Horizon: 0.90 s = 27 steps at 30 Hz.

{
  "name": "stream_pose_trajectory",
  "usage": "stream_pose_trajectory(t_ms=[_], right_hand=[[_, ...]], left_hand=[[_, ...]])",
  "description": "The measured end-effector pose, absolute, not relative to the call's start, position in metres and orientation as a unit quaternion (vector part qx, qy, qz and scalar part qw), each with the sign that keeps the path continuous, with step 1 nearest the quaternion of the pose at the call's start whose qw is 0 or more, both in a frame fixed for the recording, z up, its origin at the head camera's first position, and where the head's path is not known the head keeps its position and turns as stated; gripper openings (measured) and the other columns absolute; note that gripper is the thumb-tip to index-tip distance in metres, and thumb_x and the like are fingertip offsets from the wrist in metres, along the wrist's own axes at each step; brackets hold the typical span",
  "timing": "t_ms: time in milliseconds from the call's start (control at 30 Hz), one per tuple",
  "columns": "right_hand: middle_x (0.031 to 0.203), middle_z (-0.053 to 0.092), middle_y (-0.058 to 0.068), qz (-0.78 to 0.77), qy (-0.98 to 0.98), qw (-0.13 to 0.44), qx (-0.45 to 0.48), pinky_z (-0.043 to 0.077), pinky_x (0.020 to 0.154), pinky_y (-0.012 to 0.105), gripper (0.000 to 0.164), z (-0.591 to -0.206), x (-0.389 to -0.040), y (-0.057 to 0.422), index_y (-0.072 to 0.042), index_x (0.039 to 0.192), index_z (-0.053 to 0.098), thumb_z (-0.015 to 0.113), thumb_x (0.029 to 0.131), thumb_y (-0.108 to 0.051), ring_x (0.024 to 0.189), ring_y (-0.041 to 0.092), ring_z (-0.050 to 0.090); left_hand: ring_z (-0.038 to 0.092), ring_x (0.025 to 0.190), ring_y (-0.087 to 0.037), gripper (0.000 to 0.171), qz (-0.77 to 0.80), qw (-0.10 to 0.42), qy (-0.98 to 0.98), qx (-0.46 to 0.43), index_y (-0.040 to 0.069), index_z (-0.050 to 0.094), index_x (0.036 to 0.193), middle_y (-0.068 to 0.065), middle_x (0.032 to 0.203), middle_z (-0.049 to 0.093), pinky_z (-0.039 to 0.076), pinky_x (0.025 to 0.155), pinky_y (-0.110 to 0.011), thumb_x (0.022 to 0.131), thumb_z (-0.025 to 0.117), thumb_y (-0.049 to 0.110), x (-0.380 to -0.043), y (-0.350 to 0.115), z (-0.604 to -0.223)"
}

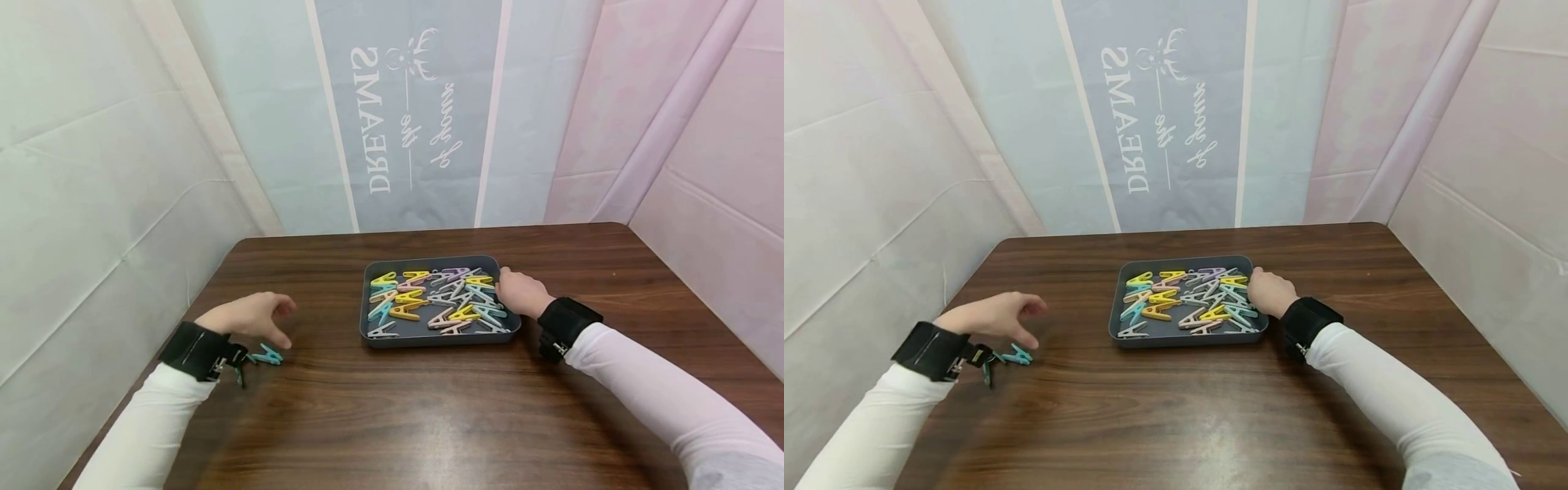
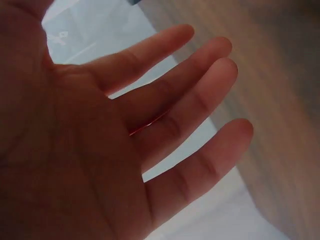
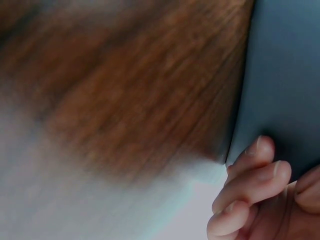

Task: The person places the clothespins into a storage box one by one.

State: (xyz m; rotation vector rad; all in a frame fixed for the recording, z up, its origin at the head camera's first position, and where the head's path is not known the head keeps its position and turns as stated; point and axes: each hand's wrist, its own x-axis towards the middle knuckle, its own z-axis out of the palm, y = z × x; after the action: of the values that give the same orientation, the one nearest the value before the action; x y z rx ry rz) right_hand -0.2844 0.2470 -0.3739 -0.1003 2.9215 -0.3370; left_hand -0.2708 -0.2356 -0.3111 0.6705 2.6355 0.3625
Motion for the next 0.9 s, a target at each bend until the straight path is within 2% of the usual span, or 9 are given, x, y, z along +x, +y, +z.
stream_pose_trajectory(t_ms=[100, 200, 367, 667, 900], right_hand=[[0.097, 0.06, 0.025, -0.117, 0.987, 0.099, -0.035, 0.049, 0.063, 0.041, 0.043, -0.375, -0.285, 0.248, 0.02, 0.128, 0.037, 0.041, 0.101, -0.013, 0.073, 0.028, 0.058], [0.099, 0.06, 0.026, -0.12, 0.987, 0.101, -0.038, 0.049, 0.063, 0.041, 0.043, -0.376, -0.285, 0.247, 0.021, 0.128, 0.037, 0.042, 0.102, -0.013, 0.074, 0.028, 0.058], [0.102, 0.06, 0.028, -0.115, 0.988, 0.098, -0.039, 0.05, 0.065, 0.042, 0.044, -0.378, -0.286, 0.247, 0.021, 0.128, 0.037, 0.041, 0.102, -0.013, 0.075, 0.028, 0.058], [0.091, 0.06, 0.022, -0.115, 0.989, 0.086, -0.045, 0.049, 0.062, 0.042, 0.035, -0.379, -0.287, 0.248, 0.017, 0.12, 0.043, 0.042, 0.101, -0.013, 0.071, 0.027, 0.058], [0.098, 0.06, 0.025, -0.114, 0.989, 0.086, -0.042, 0.05, 0.065, 0.043, 0.04, -0.38, -0.286, 0.249, 0.019, 0.125, 0.04, 0.042, 0.101, -0.013, 0.074, 0.028, 0.058]], left_hand=[[0.057, 0.107, -0.035, 0.07, 0.127, 0.213, 0.942, 0.225, -0.001, 0.056, 0.126, -0.016, 0.116, 0.06, 0.048, 0.087, -0.049, 0.07, 0.088, 0.027, -0.262, -0.244, -0.318], [0.058, 0.095, -0.028, 0.065, 0.099, 0.213, 0.95, 0.207, 0.003, 0.059, 0.12, -0.009, 0.106, 0.06, 0.05, 0.078, -0.045, 0.067, 0.09, 0.024, -0.255, -0.251, -0.324], [0.052, 0.078, -0.019, 0.052, 0.054, 0.204, 0.959, 0.188, 0.008, 0.061, 0.105, -0.003, 0.089, 0.054, 0.046, 0.066, -0.038, 0.063, 0.09, 0.015, -0.25, -0.257, -0.336], [0.049, 0.07, -0.018, 0.041, 0.054, 0.176, 0.964, 0.191, 0.011, 0.06, 0.096, -0.002, 0.082, 0.051, 0.042, 0.059, -0.035, 0.064, 0.086, 0.003, -0.248, -0.262, -0.346], [0.048, 0.068, -0.016, 0.036, 0.06, 0.152, 0.966, 0.202, 0.011, 0.06, 0.089, 0.0, 0.078, 0.051, 0.042, 0.059, -0.034, 0.064, 0.084, 0.0, -0.247, -0.268, -0.347]])
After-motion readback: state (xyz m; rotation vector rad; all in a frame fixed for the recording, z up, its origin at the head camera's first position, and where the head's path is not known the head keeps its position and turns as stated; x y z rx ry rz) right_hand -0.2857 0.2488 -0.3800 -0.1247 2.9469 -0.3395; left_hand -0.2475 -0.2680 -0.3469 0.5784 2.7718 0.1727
